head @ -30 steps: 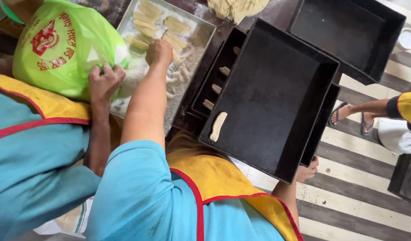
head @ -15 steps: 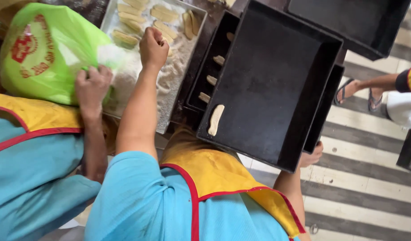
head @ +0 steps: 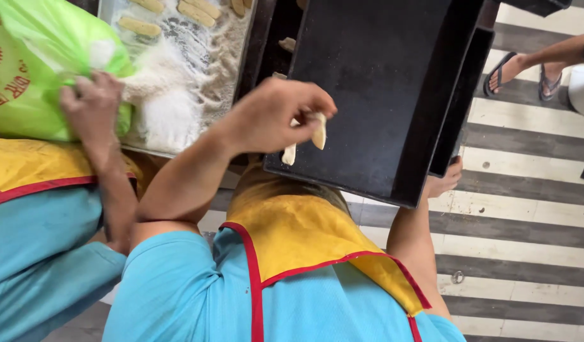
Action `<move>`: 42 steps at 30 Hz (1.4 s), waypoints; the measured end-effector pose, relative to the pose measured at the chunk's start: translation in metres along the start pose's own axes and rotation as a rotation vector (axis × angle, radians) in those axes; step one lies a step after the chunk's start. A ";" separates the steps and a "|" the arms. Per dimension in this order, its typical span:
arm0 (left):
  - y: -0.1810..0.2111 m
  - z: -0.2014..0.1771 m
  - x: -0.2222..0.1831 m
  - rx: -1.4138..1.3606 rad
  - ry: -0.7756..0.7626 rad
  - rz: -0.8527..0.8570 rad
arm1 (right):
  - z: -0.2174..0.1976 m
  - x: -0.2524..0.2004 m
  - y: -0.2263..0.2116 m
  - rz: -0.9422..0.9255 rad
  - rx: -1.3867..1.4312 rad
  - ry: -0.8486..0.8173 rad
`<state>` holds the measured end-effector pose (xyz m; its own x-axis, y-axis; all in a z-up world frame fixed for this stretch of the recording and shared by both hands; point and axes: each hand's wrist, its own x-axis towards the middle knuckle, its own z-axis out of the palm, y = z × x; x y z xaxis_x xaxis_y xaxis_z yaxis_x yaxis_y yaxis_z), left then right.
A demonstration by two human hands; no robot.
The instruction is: The person picks dough pieces from a flour-dusted tray, coats them in flour, and arranges them in rows on black baking trays. They fill one tray, stack it with a lid tray, and continue filling another tray with more dough pieces.
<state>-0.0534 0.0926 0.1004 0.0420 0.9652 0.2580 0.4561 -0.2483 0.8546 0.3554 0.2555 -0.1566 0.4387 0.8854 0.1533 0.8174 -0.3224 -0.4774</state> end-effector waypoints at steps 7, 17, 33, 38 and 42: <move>0.005 0.065 -0.023 0.228 -0.110 0.059 | -0.009 0.000 -0.013 0.075 0.008 -0.043; -0.012 0.108 -0.006 0.457 -0.233 -0.662 | -0.011 0.001 -0.010 0.074 0.002 -0.056; -0.025 0.081 -0.012 0.499 -0.097 -0.452 | 0.006 0.004 0.010 -0.004 0.030 0.014; -0.118 -0.020 0.006 0.681 0.456 -0.635 | 0.007 0.009 0.015 -0.062 0.003 0.049; -0.265 -0.083 -0.011 0.707 0.595 -0.933 | 0.022 0.011 0.025 -0.151 0.008 0.116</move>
<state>-0.2481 0.1407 -0.0914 -0.8534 0.5210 0.0157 0.4724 0.7604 0.4457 0.3725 0.2641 -0.1860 0.3520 0.8787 0.3226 0.8743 -0.1855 -0.4486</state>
